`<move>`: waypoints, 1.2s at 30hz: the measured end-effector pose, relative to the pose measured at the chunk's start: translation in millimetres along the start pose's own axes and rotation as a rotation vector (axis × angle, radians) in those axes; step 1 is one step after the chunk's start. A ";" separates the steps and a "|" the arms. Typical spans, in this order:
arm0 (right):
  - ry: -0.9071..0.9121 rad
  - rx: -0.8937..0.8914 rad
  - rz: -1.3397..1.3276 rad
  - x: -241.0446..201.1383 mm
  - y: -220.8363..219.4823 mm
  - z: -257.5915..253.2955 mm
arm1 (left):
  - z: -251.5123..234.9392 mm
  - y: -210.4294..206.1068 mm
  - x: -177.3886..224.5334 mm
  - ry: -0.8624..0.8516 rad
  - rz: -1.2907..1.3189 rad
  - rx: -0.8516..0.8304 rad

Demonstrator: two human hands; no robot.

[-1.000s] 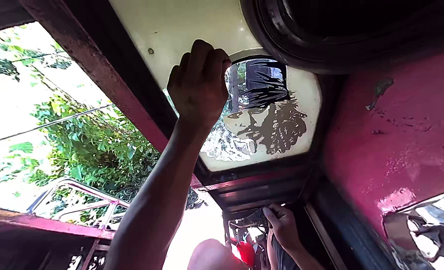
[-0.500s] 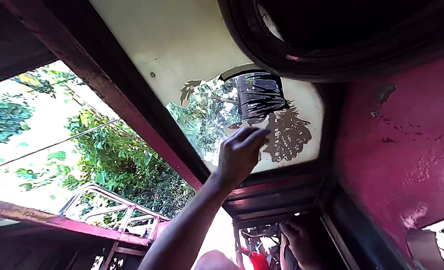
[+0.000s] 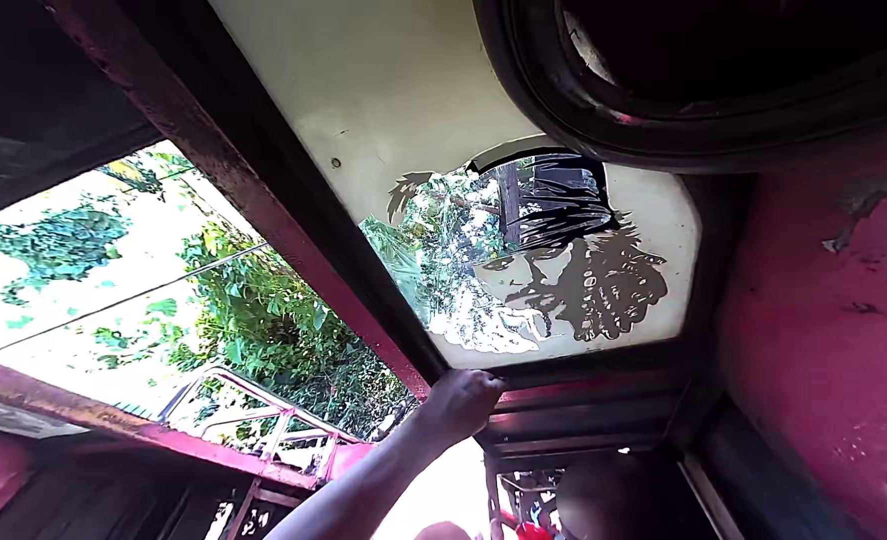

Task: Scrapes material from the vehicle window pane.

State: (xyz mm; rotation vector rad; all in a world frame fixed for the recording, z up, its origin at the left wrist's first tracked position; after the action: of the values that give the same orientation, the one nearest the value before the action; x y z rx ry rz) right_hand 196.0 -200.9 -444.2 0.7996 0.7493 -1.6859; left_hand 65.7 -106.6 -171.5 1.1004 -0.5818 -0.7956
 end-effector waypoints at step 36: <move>0.134 -0.100 0.434 16.7 -13.4 -20.8 | 86.5 214.4 43.2 -0.036 -0.182 1.874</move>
State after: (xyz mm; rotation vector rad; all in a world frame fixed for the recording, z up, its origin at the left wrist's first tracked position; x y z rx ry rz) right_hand 182.5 -190.1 -468.6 0.9350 0.6864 -1.2079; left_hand 84.0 -138.6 60.7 2.8451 -1.3202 -0.2063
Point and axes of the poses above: each hand's wrist, its own z-axis away from the middle knuckle, its own y-axis out of the back of the hand, x = y × z, the point moved 8 cm from there along -z, towards the middle knuckle, and after that the axes turned 15 degrees about -y, right-handed, at the moved point
